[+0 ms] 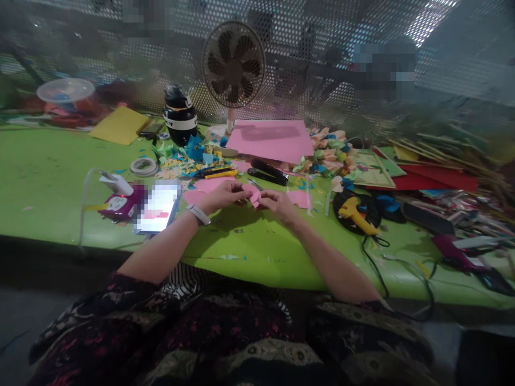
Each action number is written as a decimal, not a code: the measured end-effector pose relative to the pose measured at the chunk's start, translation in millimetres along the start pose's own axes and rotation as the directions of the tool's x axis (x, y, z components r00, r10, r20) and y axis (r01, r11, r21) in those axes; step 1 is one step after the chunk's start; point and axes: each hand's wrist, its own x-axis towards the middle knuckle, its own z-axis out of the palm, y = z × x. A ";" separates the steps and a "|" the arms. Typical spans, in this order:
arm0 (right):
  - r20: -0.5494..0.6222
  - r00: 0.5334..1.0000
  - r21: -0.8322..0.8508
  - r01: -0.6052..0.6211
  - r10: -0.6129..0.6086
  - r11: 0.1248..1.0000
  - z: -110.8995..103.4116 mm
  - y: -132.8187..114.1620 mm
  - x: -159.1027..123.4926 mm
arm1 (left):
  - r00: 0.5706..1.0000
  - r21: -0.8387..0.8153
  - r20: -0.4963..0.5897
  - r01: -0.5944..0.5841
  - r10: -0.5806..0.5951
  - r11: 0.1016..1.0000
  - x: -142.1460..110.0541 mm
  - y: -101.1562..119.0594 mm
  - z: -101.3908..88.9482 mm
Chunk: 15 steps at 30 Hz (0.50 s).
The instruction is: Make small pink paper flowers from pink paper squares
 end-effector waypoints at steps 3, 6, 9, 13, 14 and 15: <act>0.008 1.000 -0.002 0.006 -0.006 1.000 -0.5 0.6 -0.2 | 1.000 0.045 0.011 -0.019 0.019 0.999 1.6 -3.8 -1.1; 0.009 1.000 -0.002 0.006 -0.006 1.000 -0.7 1.4 0.6 | 1.000 0.046 0.005 -0.017 0.017 0.999 1.5 -2.8 -1.0; -0.006 1.000 -0.025 0.000 0.000 1.000 -0.2 -0.1 0.1 | 1.000 0.039 -0.010 -0.016 0.016 0.999 0.1 0.6 -0.3; -0.020 1.000 -0.031 -0.002 0.002 1.000 0.3 -2.7 -1.6 | 1.000 0.040 -0.011 -0.019 0.019 0.999 -0.5 1.1 -0.4; -0.018 1.000 -0.027 -0.001 0.000 1.000 0.4 -2.7 -1.6 | 1.000 0.042 -0.008 -0.019 0.019 0.999 -0.3 0.5 -0.5; -0.015 1.000 -0.026 0.001 -0.001 1.000 0.3 -2.4 -1.5 | 1.000 0.042 -0.008 -0.020 0.020 0.999 -0.1 -0.2 -0.5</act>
